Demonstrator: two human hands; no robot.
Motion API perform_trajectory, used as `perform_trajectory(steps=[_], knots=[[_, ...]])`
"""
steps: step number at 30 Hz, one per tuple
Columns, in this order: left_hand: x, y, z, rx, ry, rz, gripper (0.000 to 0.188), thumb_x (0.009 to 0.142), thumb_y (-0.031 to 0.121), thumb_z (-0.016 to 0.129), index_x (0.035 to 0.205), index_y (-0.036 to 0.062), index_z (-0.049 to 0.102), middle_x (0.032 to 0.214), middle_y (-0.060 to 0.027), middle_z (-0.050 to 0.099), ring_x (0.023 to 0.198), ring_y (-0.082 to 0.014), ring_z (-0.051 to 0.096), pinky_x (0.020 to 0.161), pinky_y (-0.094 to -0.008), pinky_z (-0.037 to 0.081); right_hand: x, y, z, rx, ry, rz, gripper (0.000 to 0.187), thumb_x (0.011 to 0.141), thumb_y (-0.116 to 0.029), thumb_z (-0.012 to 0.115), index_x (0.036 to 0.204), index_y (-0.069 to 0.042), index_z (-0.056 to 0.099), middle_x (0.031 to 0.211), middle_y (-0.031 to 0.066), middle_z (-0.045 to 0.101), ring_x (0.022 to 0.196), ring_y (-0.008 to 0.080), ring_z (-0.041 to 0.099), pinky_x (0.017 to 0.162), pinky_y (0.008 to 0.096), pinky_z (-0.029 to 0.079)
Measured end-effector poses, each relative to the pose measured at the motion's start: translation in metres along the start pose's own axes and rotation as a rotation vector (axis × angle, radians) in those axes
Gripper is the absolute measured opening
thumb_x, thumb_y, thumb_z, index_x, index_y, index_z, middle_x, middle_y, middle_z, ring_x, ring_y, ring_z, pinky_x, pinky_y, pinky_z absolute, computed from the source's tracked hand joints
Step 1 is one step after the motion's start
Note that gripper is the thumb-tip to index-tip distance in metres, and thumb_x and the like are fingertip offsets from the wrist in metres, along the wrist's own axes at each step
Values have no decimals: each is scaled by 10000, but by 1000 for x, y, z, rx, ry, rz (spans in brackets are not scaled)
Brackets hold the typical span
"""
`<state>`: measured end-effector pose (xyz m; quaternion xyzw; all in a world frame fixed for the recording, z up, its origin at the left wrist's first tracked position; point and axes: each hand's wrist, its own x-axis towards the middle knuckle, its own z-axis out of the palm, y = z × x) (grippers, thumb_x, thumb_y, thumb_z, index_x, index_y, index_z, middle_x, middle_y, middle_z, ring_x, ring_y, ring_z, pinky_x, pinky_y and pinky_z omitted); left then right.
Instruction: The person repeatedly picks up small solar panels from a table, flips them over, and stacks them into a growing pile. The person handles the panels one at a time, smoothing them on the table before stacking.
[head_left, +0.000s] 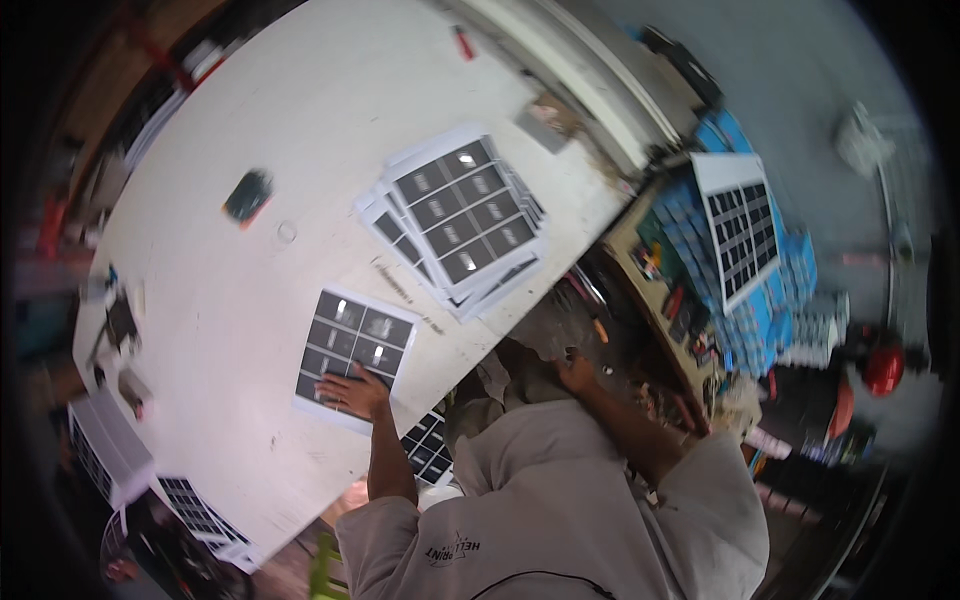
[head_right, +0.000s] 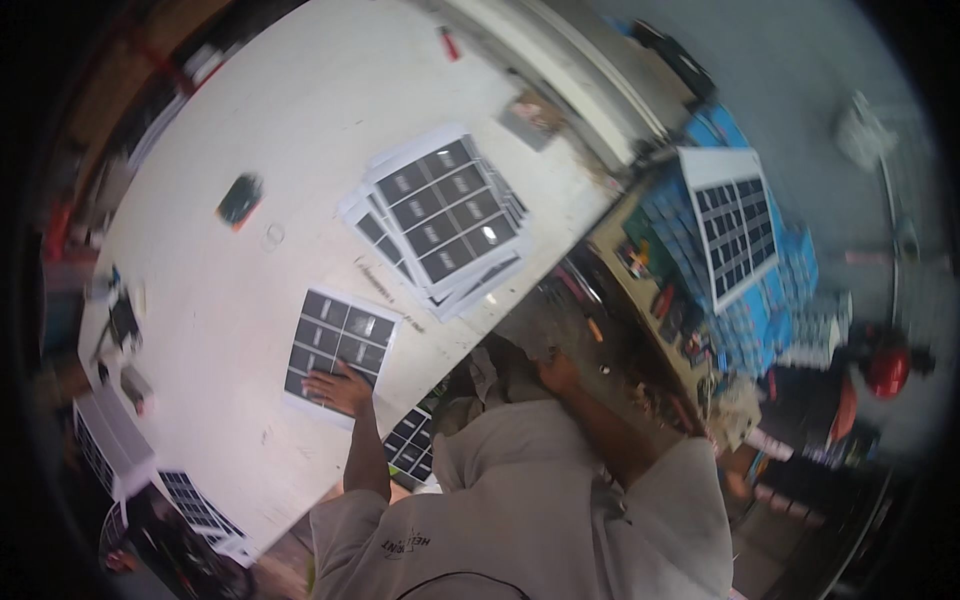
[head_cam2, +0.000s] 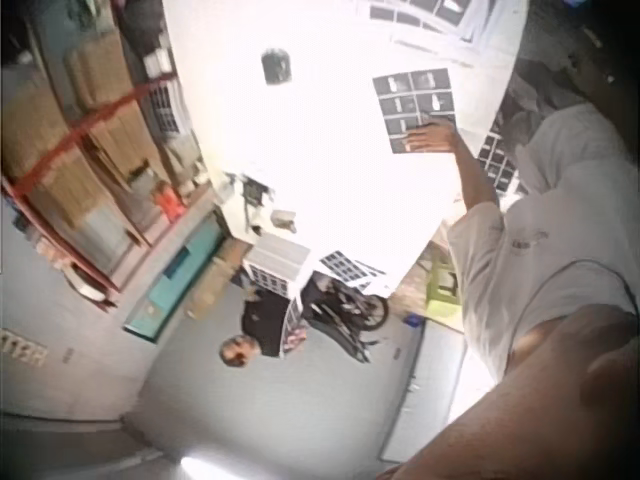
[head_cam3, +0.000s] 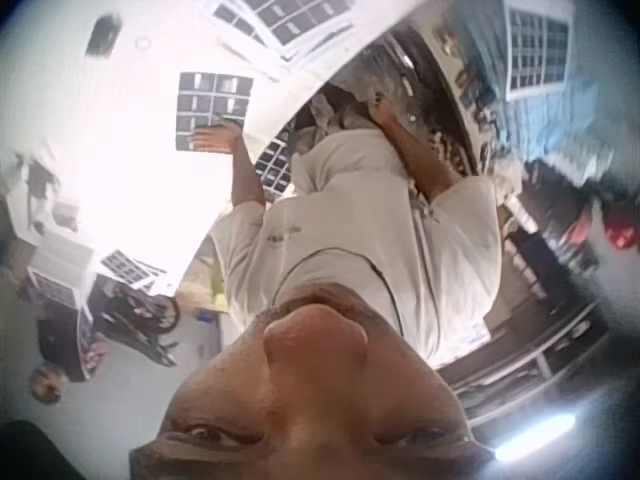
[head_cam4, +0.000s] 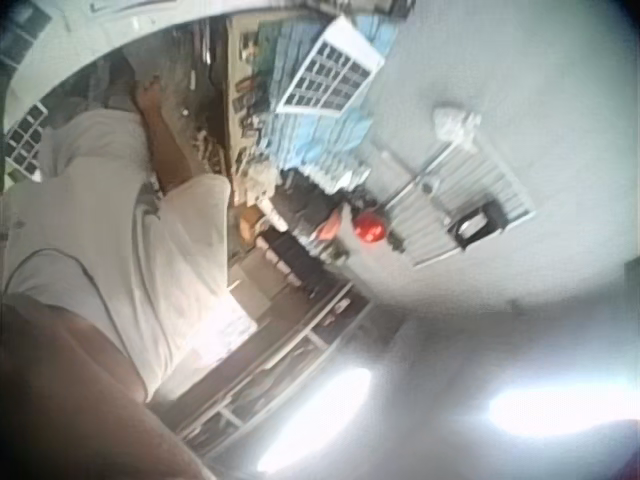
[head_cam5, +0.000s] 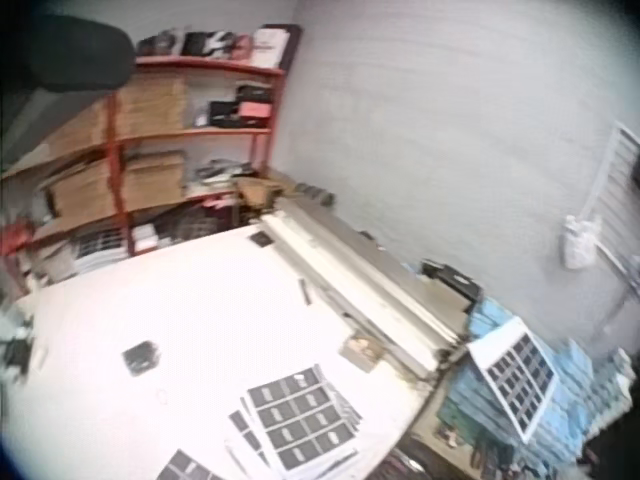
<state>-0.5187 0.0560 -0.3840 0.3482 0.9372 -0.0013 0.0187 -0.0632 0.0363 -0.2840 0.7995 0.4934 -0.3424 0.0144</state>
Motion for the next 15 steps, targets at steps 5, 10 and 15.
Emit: perform_trajectory(steps=[5,10,15], knots=[[-5,0,-26,-59,-22,-51,840,1016,543,288,1520,-111,133,1603,-316,61,1514,-399,27,1214,-520,22,-5,-186,39,167,-103,-890,580,931,-322,653,1336,63,501,1321,292,558,1225,459,542,1031,482,444],[5,-11,-13,191,-160,-31,818,1011,490,346,1519,-113,128,1602,-312,85,1515,-402,26,1216,-520,33,-24,-348,166,310,-572,-1388,706,929,-323,618,1471,40,348,1540,250,329,1448,407,294,1188,492,229],[2,-16,-6,169,-68,23,797,1025,465,341,1521,-110,101,1605,-307,70,1511,-412,47,1217,-516,57,-3,-372,249,-20,-559,-1589,786,944,-551,480,1527,-52,311,1605,176,255,1495,347,212,1198,564,131]])
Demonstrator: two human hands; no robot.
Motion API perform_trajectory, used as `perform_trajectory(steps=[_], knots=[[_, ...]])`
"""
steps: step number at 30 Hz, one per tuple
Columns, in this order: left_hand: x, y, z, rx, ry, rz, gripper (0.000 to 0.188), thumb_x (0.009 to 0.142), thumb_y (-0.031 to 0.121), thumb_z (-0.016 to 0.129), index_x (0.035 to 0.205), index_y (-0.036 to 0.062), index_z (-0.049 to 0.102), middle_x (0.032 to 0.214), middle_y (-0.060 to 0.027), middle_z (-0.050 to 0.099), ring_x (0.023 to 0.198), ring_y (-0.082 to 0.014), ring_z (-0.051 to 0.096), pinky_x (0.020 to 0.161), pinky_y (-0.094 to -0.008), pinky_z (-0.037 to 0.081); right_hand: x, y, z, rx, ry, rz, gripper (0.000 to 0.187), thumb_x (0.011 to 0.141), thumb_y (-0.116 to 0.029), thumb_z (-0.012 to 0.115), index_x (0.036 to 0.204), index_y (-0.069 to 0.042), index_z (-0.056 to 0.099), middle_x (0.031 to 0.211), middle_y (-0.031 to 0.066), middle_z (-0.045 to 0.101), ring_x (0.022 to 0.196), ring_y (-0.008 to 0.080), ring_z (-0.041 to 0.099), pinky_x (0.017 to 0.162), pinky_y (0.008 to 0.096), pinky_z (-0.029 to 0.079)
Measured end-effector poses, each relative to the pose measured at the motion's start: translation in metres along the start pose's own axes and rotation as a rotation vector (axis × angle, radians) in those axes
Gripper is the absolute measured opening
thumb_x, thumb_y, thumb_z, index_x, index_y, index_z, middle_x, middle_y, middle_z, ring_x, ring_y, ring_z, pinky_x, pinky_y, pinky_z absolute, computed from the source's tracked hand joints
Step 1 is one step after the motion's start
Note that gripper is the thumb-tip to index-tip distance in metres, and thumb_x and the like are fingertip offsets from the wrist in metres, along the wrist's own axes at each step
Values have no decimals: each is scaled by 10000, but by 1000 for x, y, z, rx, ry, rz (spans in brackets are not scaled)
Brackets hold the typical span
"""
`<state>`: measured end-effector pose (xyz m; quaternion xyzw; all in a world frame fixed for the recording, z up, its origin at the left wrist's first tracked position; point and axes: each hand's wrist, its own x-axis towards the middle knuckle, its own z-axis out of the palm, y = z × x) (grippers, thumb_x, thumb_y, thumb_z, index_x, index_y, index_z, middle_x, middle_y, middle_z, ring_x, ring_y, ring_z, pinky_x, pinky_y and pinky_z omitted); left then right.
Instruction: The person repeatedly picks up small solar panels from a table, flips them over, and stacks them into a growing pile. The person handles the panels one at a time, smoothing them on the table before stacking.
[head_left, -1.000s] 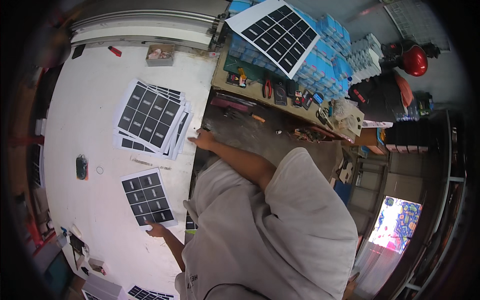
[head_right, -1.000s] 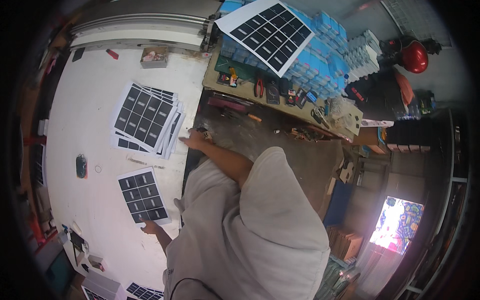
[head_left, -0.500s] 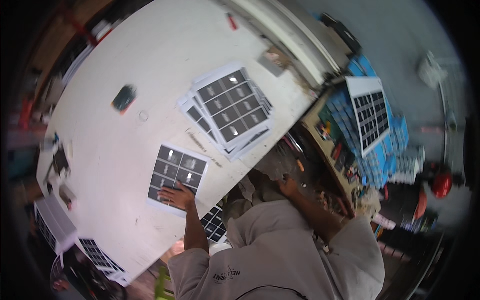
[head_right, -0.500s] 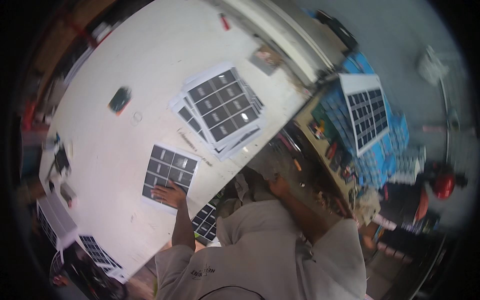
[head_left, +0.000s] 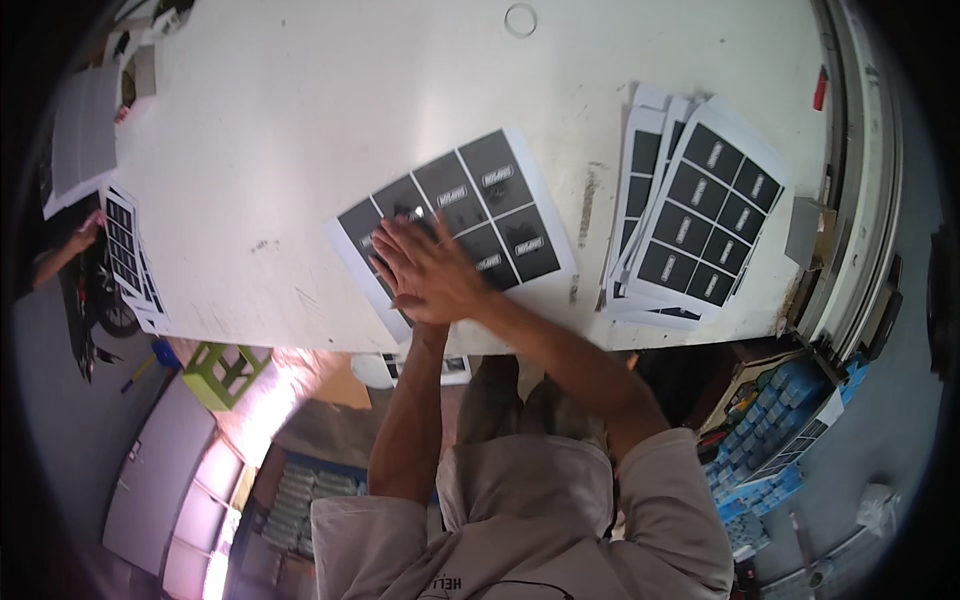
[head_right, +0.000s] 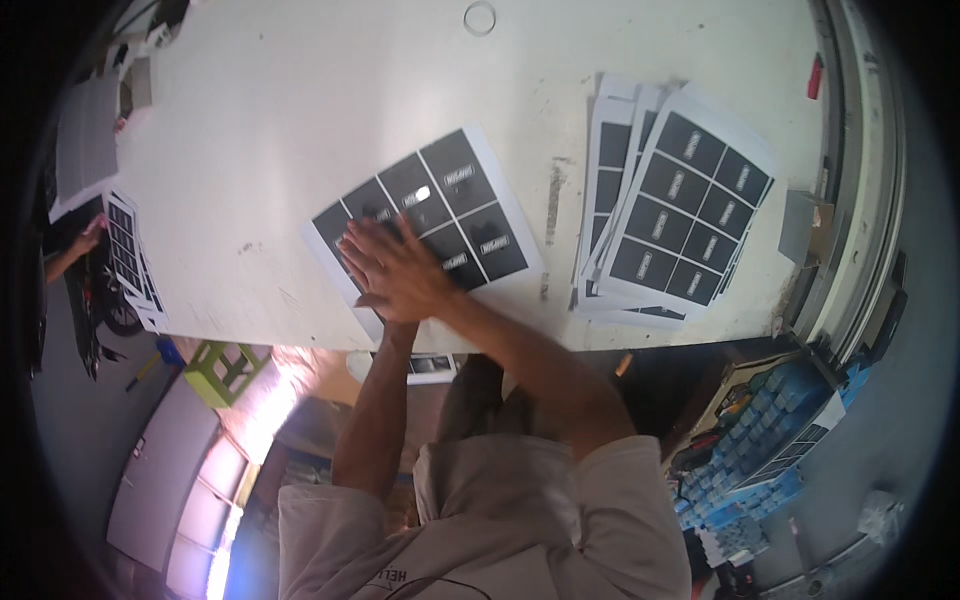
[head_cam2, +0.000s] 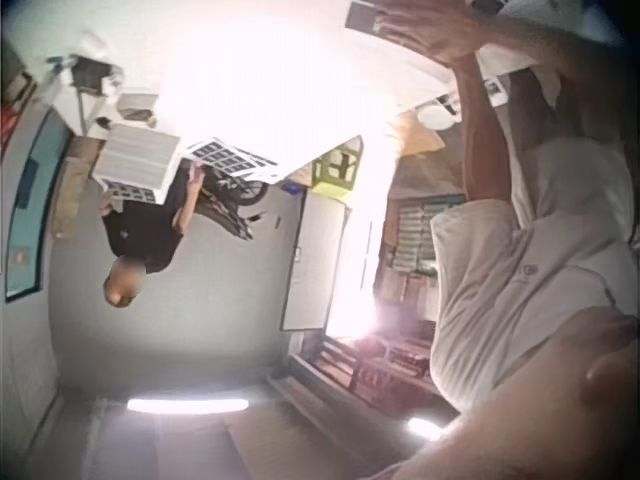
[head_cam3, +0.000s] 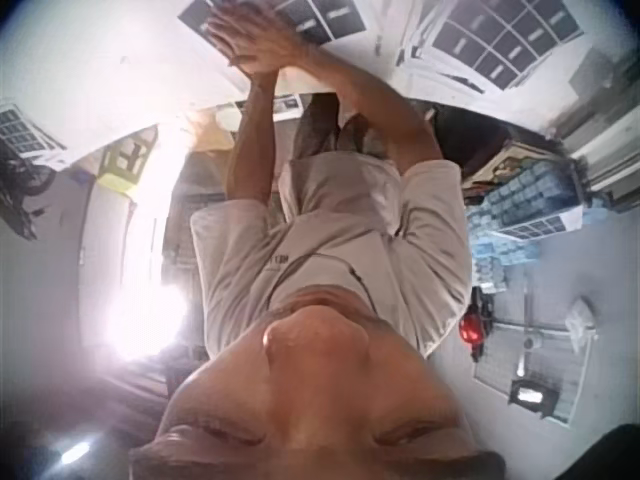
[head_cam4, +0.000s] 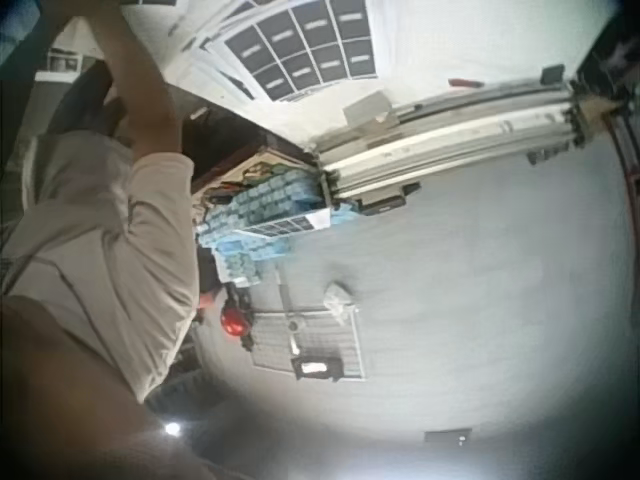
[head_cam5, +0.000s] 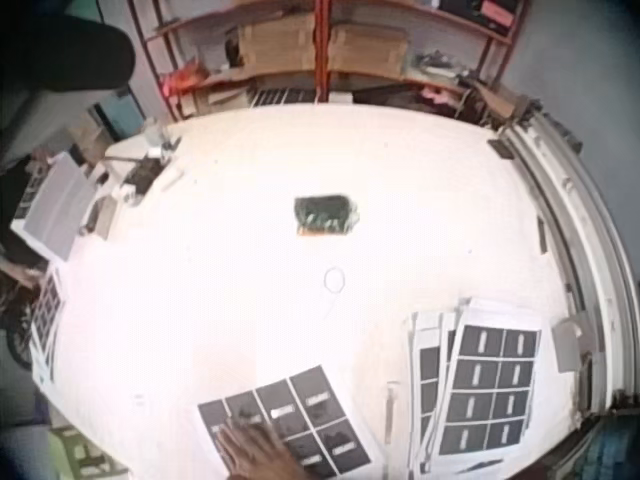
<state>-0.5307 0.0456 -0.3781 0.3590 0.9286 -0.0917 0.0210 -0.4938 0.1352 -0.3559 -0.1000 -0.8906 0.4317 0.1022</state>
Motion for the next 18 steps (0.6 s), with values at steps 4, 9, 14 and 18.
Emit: perform_trajectory(steps=[4,9,14,18], knots=[[-2,9,-15,-455,9,-46,781,1026,441,344,1510,-129,118,1585,-350,75,1497,-457,71,1199,-557,48,-27,68,-63,-356,-241,-163,803,893,-691,426,1547,-239,320,1627,113,230,1511,320,172,1162,667,80],[-1,9,-19,-472,-36,-67,774,1016,409,373,1488,-160,145,1563,-381,105,1485,-491,72,1186,-591,37,-17,99,-133,-538,-211,67,722,926,-618,487,1526,-239,357,1614,118,252,1503,342,181,1150,667,116],[2,9,-12,-479,52,-37,748,1011,396,383,1472,-166,208,1543,-386,182,1476,-492,127,1185,-597,67,-14,76,-64,-304,269,221,715,913,-599,511,1534,-295,330,1634,112,197,1496,392,174,1095,750,134],[1,6,-14,-504,11,-33,759,1012,388,384,1484,-164,161,1558,-380,135,1485,-488,85,1183,-601,60,-25,70,-63,-360,-180,-7,640,942,-532,519,1515,-281,383,1633,101,212,1493,380,191,1092,739,175]])
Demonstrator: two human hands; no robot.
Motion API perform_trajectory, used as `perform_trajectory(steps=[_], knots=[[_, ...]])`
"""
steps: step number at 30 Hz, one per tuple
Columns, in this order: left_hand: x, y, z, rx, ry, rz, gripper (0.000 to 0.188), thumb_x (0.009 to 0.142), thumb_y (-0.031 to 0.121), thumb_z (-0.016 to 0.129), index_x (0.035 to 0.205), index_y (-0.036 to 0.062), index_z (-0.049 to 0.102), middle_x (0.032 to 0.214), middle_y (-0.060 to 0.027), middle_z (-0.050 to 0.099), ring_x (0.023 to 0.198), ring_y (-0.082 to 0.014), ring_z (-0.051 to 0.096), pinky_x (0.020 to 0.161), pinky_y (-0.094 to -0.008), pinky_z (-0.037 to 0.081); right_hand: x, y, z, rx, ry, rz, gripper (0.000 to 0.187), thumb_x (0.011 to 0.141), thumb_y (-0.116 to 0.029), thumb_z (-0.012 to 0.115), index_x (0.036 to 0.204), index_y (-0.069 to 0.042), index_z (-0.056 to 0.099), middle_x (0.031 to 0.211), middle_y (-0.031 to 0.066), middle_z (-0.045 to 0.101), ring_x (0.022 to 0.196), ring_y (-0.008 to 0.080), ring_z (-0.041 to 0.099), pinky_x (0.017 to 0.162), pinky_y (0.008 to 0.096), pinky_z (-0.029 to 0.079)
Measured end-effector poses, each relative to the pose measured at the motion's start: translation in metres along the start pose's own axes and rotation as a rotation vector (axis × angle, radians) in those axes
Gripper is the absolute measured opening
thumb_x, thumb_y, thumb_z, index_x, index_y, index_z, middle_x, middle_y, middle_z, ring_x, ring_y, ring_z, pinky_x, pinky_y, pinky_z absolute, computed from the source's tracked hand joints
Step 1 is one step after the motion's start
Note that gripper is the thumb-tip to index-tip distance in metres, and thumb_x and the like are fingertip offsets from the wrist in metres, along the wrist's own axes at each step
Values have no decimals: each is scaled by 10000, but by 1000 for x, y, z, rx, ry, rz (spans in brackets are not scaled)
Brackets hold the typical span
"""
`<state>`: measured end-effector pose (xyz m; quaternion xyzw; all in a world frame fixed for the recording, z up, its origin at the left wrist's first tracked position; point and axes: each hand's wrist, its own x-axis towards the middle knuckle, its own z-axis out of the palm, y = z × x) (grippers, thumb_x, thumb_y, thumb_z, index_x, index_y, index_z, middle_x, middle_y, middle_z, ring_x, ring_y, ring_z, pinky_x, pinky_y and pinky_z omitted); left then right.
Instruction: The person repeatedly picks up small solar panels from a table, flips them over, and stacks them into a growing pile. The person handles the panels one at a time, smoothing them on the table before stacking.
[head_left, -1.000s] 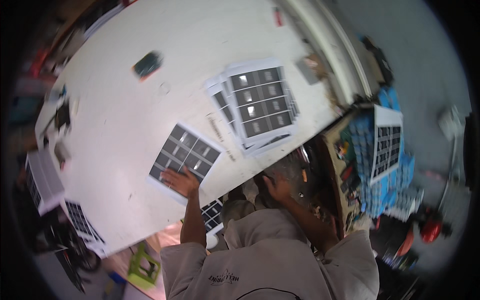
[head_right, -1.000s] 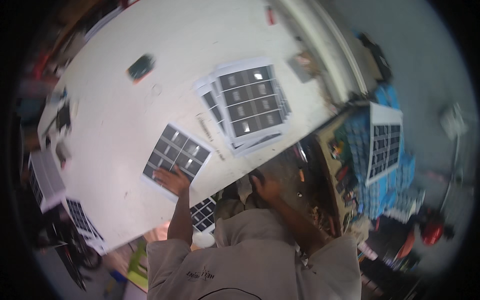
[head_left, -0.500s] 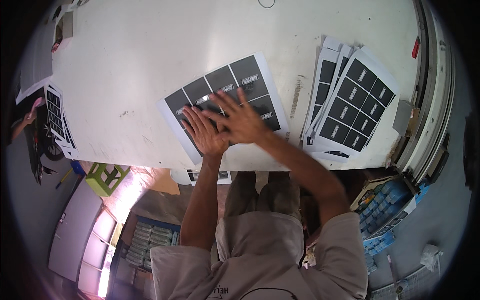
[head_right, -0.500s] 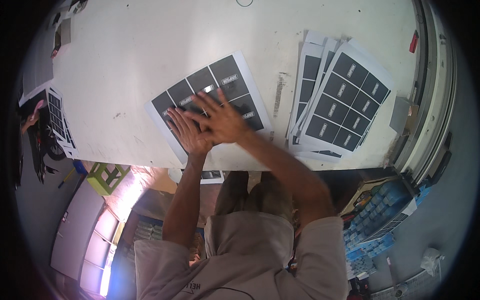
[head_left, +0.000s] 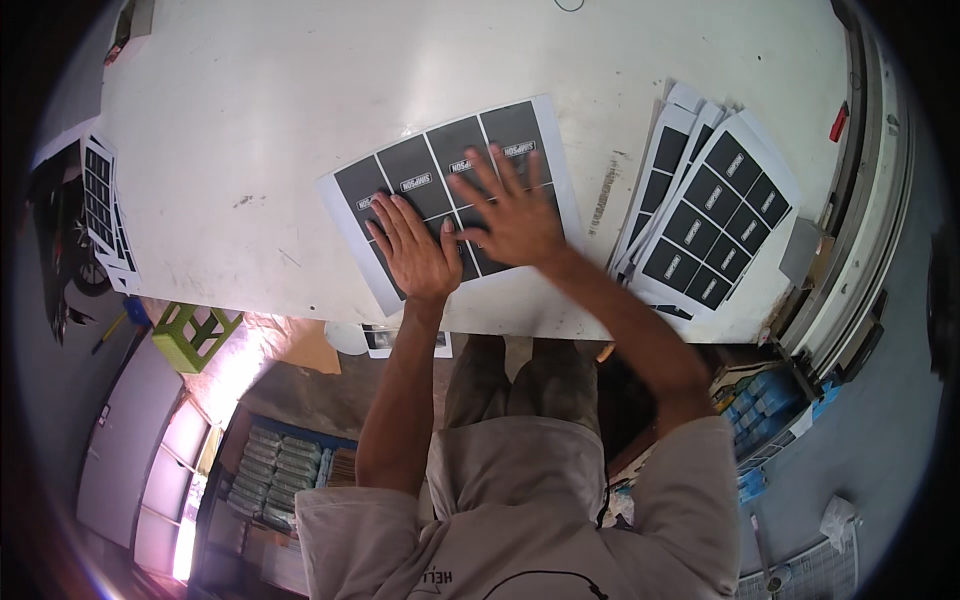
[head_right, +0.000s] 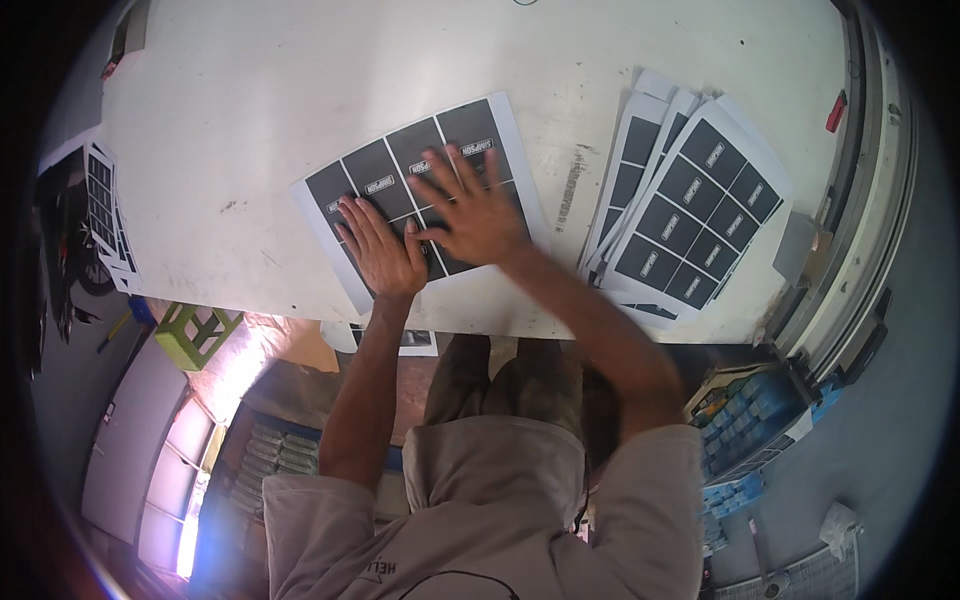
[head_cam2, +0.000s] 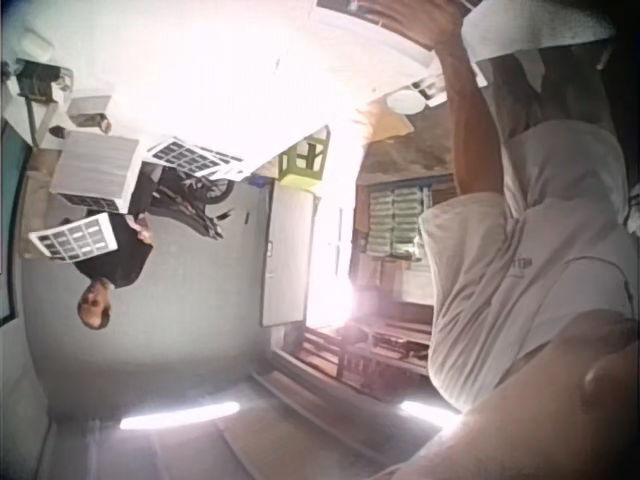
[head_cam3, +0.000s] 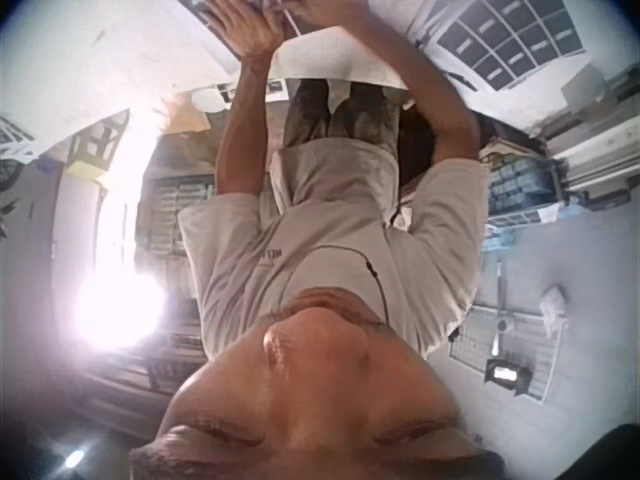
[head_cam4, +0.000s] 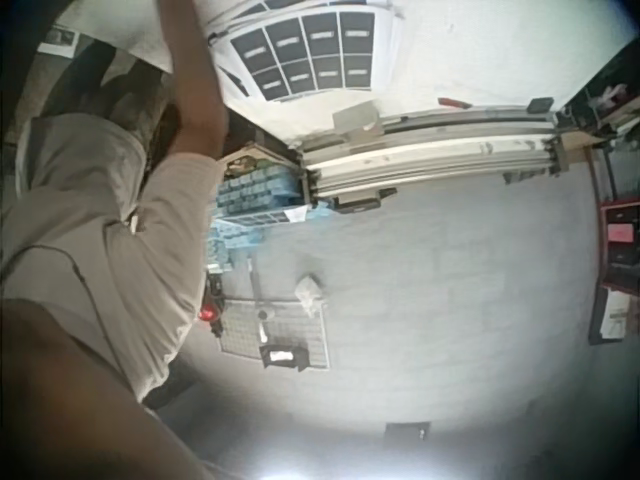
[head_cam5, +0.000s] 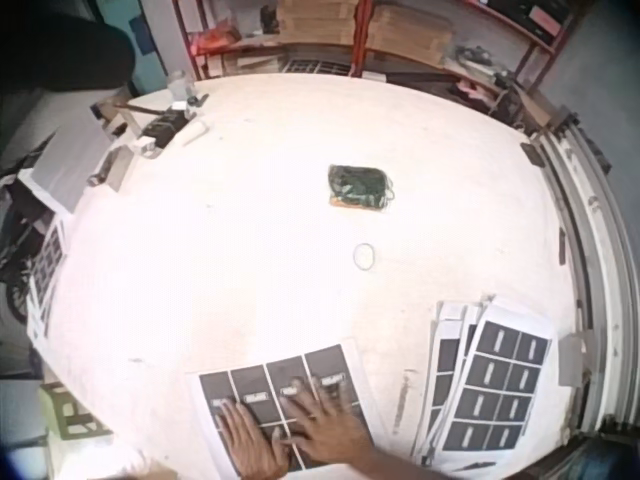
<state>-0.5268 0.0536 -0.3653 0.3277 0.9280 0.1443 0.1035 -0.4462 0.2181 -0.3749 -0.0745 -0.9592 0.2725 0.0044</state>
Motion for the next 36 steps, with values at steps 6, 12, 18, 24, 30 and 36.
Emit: perform_trajectory(steps=[6,12,18,24,30,36], knots=[[-8,2,-1,28,-10,-66,781,1000,438,377,1476,-162,221,1556,-375,161,1485,-478,110,1192,-582,45,-4,102,-57,-525,247,394,692,967,-440,510,1535,-90,326,1611,198,225,1500,410,149,1066,776,33],[-2,-2,3,42,-18,-4,779,997,425,367,1473,-171,213,1551,-382,163,1480,-488,110,1190,-587,47,74,-38,7,-36,92,141,611,935,-528,518,1474,-249,451,1574,140,338,1469,367,269,1105,752,87],[-2,1,-2,14,17,-21,775,999,412,383,1459,-188,212,1531,-410,169,1465,-517,124,1185,-593,76,62,111,-46,-217,367,-51,717,885,-586,597,1490,-239,429,1538,173,380,1456,401,281,1074,752,157],[0,3,0,41,17,-41,779,998,419,389,1456,-190,225,1531,-413,165,1462,-519,135,1188,-586,90,96,22,-46,-387,208,192,733,913,-558,557,1501,-146,409,1594,132,308,1483,376,229,1106,721,144],[4,4,1,9,63,-49,802,992,434,413,1441,-205,234,1522,-426,165,1457,-531,139,1188,-577,111,100,15,-20,-179,31,-169,743,871,-624,563,1497,-253,414,1601,84,301,1483,336,237,1141,686,148],[-1,3,-3,12,43,-44,792,978,403,440,1437,-209,236,1513,-432,177,1444,-554,144,1187,-578,127,110,87,-59,-498,217,149,679,952,-618,441,1518,-247,385,1602,154,269,1484,384,215,1127,722,108]])
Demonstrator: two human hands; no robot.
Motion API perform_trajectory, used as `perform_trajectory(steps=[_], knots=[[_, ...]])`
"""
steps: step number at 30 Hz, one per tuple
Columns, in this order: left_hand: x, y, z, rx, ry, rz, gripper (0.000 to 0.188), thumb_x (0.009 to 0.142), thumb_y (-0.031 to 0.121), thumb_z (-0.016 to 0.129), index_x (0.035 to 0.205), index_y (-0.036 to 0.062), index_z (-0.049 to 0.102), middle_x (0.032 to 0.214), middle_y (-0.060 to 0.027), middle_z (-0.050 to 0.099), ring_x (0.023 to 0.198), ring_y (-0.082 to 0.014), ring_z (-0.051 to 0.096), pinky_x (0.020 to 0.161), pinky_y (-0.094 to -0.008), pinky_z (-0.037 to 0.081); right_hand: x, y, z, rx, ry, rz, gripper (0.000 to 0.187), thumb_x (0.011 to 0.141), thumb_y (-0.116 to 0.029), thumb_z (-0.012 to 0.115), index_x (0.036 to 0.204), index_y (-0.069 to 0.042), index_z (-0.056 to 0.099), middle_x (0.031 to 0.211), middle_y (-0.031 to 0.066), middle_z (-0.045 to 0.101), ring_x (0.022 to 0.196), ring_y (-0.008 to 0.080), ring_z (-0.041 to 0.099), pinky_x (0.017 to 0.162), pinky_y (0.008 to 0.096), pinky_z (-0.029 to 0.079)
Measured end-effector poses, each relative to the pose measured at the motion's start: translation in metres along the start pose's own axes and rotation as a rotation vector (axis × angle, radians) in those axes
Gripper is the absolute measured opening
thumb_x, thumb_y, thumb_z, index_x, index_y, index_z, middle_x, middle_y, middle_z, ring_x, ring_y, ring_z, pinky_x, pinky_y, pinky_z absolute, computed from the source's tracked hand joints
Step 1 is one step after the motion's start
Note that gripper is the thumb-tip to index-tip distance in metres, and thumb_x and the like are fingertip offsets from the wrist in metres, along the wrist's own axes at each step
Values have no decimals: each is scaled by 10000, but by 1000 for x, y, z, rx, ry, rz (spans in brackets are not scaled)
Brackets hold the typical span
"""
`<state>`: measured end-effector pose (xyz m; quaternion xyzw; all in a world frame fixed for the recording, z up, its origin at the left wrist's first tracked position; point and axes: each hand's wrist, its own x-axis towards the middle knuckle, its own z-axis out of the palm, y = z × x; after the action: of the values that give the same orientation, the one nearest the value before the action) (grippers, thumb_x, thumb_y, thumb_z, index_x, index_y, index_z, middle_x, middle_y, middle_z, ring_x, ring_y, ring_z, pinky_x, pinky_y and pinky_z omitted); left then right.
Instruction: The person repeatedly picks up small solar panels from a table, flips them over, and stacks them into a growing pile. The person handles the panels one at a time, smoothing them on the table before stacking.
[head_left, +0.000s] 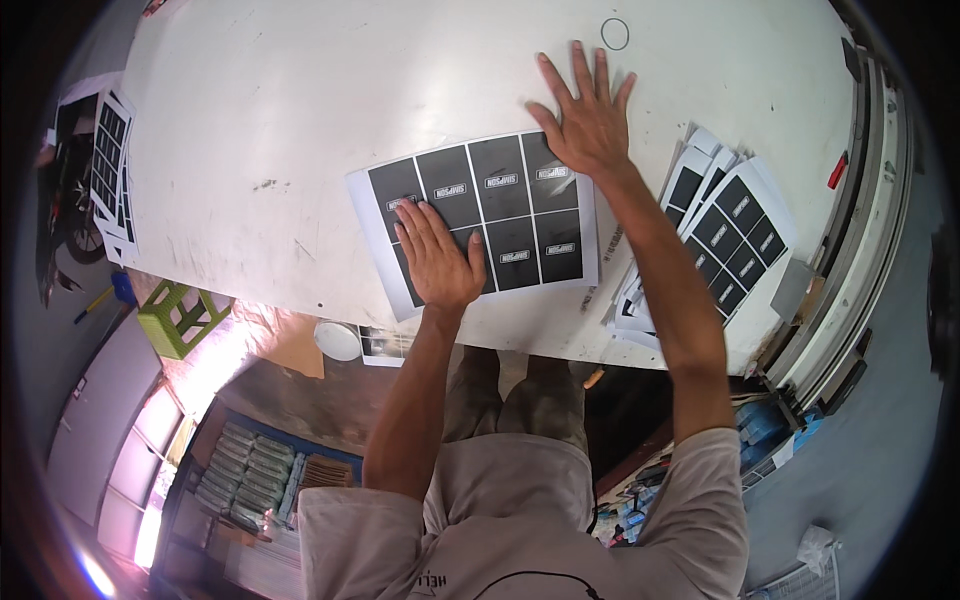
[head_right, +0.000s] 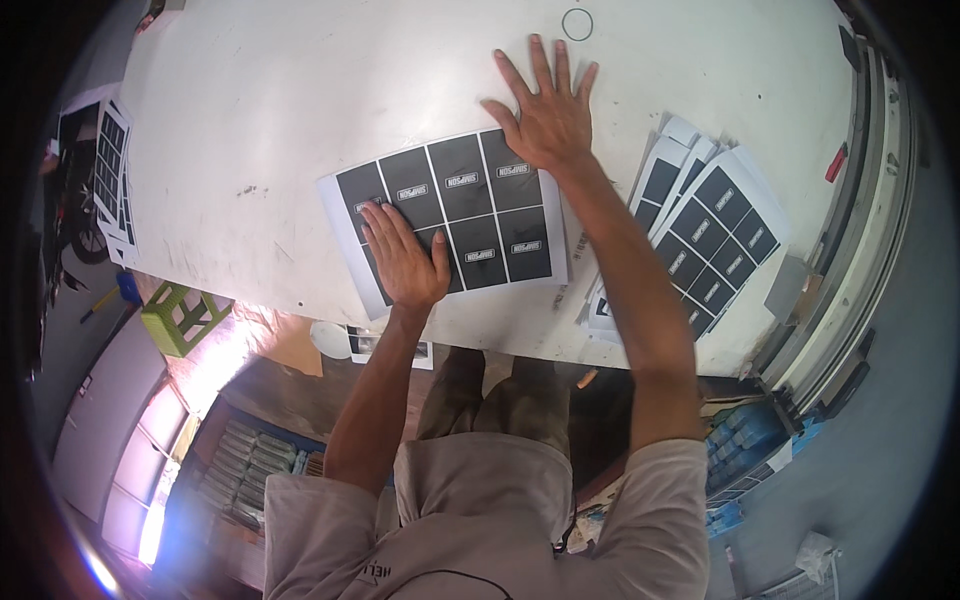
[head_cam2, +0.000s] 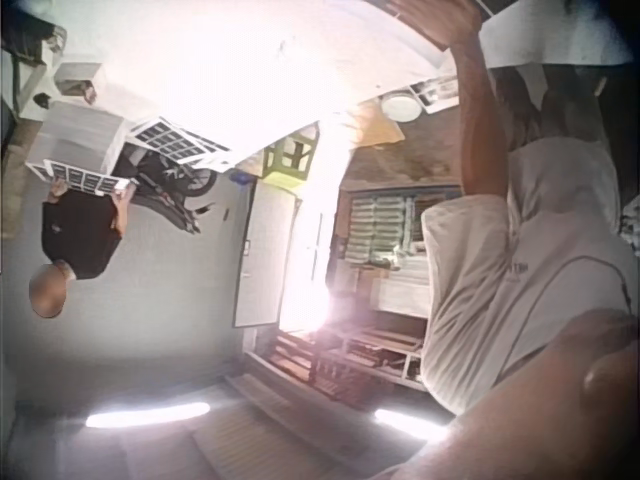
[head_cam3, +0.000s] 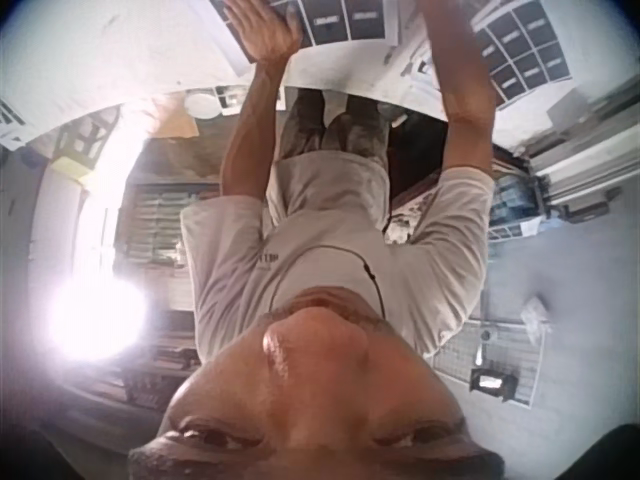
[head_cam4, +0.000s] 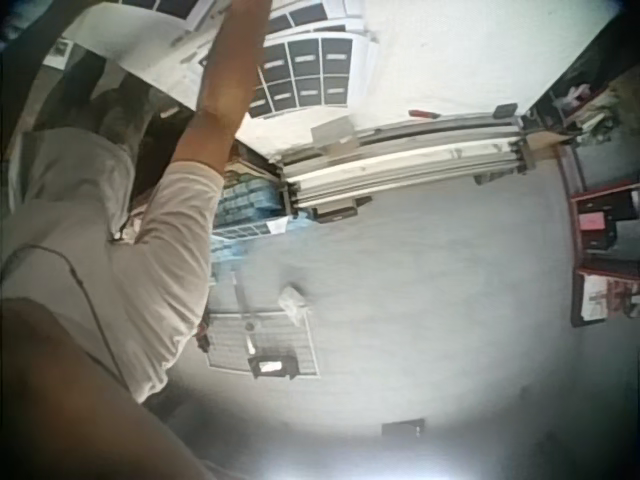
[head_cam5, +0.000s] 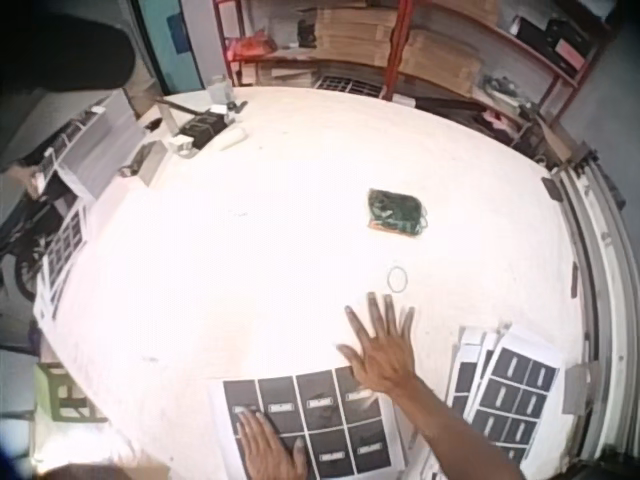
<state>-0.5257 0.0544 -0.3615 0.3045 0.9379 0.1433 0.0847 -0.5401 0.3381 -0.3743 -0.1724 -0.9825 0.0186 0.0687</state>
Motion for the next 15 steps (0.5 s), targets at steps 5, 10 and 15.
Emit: perform_trajectory(steps=[5,10,15], knots=[[3,0,0,-15,-12,0,805,986,436,405,1450,-196,224,1527,-421,161,1463,-518,135,1198,-554,99,-3,-147,3,304,-123,-108,692,917,-598,518,1483,-208,442,1591,101,322,1492,329,218,1164,675,75],[-3,-2,1,-4,-16,-38,810,986,439,393,1447,-204,222,1521,-424,173,1465,-518,123,1201,-547,93,-39,-51,-13,323,-113,-315,681,877,-570,591,1463,-250,459,1550,48,393,1388,303,407,1169,635,158],[-2,2,-2,25,-26,-26,799,982,416,405,1438,-214,226,1518,-428,174,1465,-520,115,1198,-553,98,-69,9,19,164,13,314,589,943,-353,574,1468,-117,450,1511,158,417,1302,285,509,1164,549,242]])
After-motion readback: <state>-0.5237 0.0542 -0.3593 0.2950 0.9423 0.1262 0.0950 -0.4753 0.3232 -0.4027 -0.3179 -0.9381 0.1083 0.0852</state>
